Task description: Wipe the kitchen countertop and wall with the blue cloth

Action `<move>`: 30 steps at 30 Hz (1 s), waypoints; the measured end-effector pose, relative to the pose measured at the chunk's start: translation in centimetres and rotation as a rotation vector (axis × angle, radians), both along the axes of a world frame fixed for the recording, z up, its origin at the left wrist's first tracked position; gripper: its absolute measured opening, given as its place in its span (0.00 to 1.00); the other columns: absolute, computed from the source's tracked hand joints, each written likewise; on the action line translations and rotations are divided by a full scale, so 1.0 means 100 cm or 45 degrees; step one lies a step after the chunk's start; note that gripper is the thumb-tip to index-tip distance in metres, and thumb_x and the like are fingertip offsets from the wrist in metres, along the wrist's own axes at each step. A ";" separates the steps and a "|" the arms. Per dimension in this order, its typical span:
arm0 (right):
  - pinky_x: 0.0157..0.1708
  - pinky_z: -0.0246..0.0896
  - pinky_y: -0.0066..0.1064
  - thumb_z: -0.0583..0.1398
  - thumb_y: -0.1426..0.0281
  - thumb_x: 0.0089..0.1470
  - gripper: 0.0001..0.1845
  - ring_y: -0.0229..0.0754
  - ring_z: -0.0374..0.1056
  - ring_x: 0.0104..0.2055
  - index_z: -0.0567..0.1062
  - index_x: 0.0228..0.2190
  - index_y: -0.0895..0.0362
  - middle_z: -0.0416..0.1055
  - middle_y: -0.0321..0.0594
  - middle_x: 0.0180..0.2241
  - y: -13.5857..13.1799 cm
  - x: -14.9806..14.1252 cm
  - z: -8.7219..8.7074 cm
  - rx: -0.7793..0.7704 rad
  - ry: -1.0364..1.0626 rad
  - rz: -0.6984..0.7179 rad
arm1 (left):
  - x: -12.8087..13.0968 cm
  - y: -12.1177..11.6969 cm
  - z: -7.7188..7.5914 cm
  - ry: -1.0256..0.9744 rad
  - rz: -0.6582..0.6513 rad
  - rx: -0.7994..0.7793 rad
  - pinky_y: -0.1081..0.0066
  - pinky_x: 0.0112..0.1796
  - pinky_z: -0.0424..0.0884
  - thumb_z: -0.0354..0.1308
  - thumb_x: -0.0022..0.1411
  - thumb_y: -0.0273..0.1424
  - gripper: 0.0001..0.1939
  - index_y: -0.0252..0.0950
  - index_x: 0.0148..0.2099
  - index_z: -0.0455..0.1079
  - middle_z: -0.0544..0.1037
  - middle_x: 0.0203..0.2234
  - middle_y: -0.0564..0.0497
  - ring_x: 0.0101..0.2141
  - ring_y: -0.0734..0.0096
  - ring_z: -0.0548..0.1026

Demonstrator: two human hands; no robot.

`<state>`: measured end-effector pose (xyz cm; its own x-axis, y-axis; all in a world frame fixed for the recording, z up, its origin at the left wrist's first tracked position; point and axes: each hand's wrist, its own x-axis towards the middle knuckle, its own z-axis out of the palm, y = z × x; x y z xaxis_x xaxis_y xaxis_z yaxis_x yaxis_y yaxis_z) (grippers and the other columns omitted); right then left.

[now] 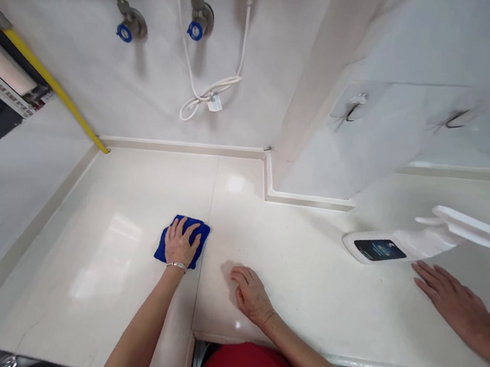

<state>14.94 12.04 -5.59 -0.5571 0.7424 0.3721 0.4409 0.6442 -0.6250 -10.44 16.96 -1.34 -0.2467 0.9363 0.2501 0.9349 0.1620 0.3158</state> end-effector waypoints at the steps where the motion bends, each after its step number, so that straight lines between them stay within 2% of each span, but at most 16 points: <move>1: 0.50 0.69 0.45 0.51 0.84 0.44 0.25 0.47 0.63 0.49 0.67 0.44 0.56 0.69 0.45 0.46 0.001 0.000 0.000 0.007 0.009 -0.001 | 0.001 -0.005 0.001 0.000 -0.015 0.000 0.43 0.63 0.58 0.52 0.66 0.39 0.18 0.47 0.56 0.73 0.68 0.63 0.43 0.65 0.50 0.60; 3: 0.50 0.69 0.44 0.51 0.84 0.43 0.25 0.47 0.64 0.49 0.67 0.44 0.55 0.69 0.45 0.46 0.002 0.000 0.000 0.016 0.029 -0.002 | 0.007 -0.019 0.002 0.003 -0.043 0.002 0.42 0.63 0.59 0.54 0.65 0.38 0.19 0.47 0.56 0.73 0.68 0.63 0.42 0.65 0.48 0.60; 6: 0.49 0.69 0.44 0.51 0.85 0.42 0.27 0.46 0.65 0.48 0.68 0.44 0.55 0.70 0.44 0.45 0.002 -0.001 -0.001 0.019 0.061 -0.010 | 0.022 -0.055 0.003 0.016 -0.103 -0.005 0.41 0.62 0.61 0.54 0.65 0.36 0.19 0.48 0.57 0.73 0.69 0.62 0.42 0.65 0.47 0.61; 9: 0.49 0.69 0.44 0.50 0.85 0.42 0.27 0.46 0.66 0.48 0.69 0.44 0.55 0.70 0.44 0.45 0.001 -0.003 0.000 0.015 0.092 -0.014 | 0.042 -0.094 0.003 0.021 -0.225 -0.030 0.41 0.62 0.62 0.53 0.66 0.35 0.19 0.51 0.58 0.71 0.67 0.64 0.45 0.65 0.49 0.61; 11: 0.49 0.69 0.43 0.51 0.84 0.42 0.27 0.45 0.66 0.48 0.69 0.44 0.54 0.70 0.44 0.45 0.001 -0.003 0.000 0.015 0.116 -0.016 | 0.056 -0.112 0.003 0.005 -0.314 -0.033 0.41 0.62 0.63 0.53 0.66 0.34 0.19 0.52 0.57 0.71 0.66 0.65 0.46 0.66 0.50 0.60; 13: 0.50 0.70 0.42 0.51 0.84 0.43 0.25 0.44 0.67 0.48 0.68 0.44 0.54 0.71 0.43 0.45 0.002 -0.001 0.000 0.020 0.152 -0.023 | 0.069 -0.117 0.002 -0.031 -0.390 -0.027 0.41 0.62 0.62 0.55 0.65 0.35 0.19 0.52 0.56 0.72 0.66 0.64 0.46 0.66 0.50 0.59; 15: 0.48 0.71 0.40 0.50 0.83 0.45 0.24 0.43 0.68 0.47 0.68 0.44 0.53 0.71 0.42 0.43 0.004 0.001 0.001 0.026 0.198 -0.054 | 0.077 -0.112 0.002 -0.087 -0.497 -0.034 0.40 0.62 0.62 0.57 0.63 0.36 0.19 0.51 0.56 0.72 0.68 0.63 0.47 0.66 0.50 0.60; 17: 0.47 0.71 0.42 0.48 0.82 0.47 0.24 0.44 0.68 0.47 0.67 0.45 0.54 0.70 0.43 0.43 0.006 0.001 0.004 0.040 0.245 -0.122 | 0.077 -0.103 0.002 -0.173 -0.574 -0.020 0.43 0.62 0.63 0.57 0.63 0.37 0.21 0.48 0.59 0.70 0.69 0.62 0.46 0.65 0.53 0.61; 18: 0.48 0.71 0.45 0.47 0.82 0.48 0.25 0.45 0.68 0.48 0.66 0.47 0.54 0.70 0.45 0.44 0.006 -0.001 0.007 0.051 0.262 -0.153 | 0.073 -0.100 0.001 -0.228 -0.553 0.014 0.45 0.62 0.65 0.55 0.65 0.37 0.22 0.45 0.61 0.68 0.69 0.62 0.44 0.65 0.55 0.61; 20: 0.52 0.68 0.51 0.48 0.81 0.49 0.27 0.48 0.66 0.52 0.65 0.51 0.54 0.69 0.48 0.49 0.001 -0.012 0.015 0.077 0.268 -0.156 | 0.055 -0.103 -0.001 -0.329 -0.375 0.127 0.49 0.62 0.66 0.49 0.68 0.35 0.22 0.41 0.62 0.65 0.68 0.63 0.42 0.66 0.59 0.60; 22: 0.58 0.64 0.51 0.50 0.79 0.50 0.28 0.48 0.63 0.58 0.67 0.53 0.52 0.68 0.47 0.54 -0.010 -0.032 0.025 0.106 0.234 -0.051 | 0.027 -0.117 -0.004 -0.375 -0.110 0.238 0.49 0.63 0.64 0.43 0.70 0.35 0.21 0.39 0.61 0.66 0.67 0.63 0.40 0.67 0.61 0.58; 24: 0.64 0.57 0.52 0.54 0.76 0.52 0.27 0.50 0.57 0.64 0.68 0.54 0.50 0.68 0.42 0.57 -0.023 -0.056 0.034 0.132 0.138 0.120 | -0.006 -0.139 -0.007 -0.348 0.110 0.266 0.49 0.65 0.59 0.41 0.70 0.37 0.23 0.37 0.62 0.64 0.65 0.64 0.39 0.68 0.60 0.56; 25: 0.66 0.49 0.59 0.54 0.72 0.55 0.27 0.54 0.51 0.68 0.67 0.57 0.50 0.65 0.42 0.60 -0.029 -0.068 0.038 0.133 0.013 0.239 | -0.022 -0.150 -0.007 -0.306 0.198 0.229 0.47 0.66 0.56 0.40 0.70 0.38 0.25 0.34 0.62 0.64 0.64 0.64 0.36 0.69 0.57 0.53; 27: 0.65 0.38 0.72 0.54 0.65 0.60 0.28 0.64 0.41 0.71 0.63 0.61 0.50 0.57 0.43 0.66 -0.037 -0.085 0.041 0.111 -0.198 0.384 | -0.049 -0.168 -0.008 -0.184 0.396 0.060 0.42 0.67 0.49 0.38 0.69 0.42 0.31 0.28 0.64 0.62 0.59 0.66 0.31 0.70 0.48 0.45; 28: 0.64 0.34 0.75 0.54 0.62 0.61 0.29 0.66 0.37 0.71 0.61 0.63 0.50 0.52 0.44 0.68 -0.038 -0.089 0.042 0.098 -0.275 0.427 | -0.058 -0.174 -0.008 -0.131 0.506 -0.043 0.38 0.66 0.46 0.37 0.69 0.44 0.34 0.25 0.65 0.59 0.56 0.67 0.28 0.70 0.42 0.42; 30: 0.65 0.32 0.74 0.52 0.60 0.63 0.29 0.65 0.32 0.72 0.58 0.64 0.48 0.47 0.43 0.70 -0.035 -0.087 0.041 0.087 -0.347 0.463 | -0.068 -0.180 -0.006 -0.084 0.570 -0.218 0.36 0.65 0.44 0.34 0.68 0.48 0.37 0.27 0.68 0.56 0.52 0.69 0.27 0.70 0.37 0.41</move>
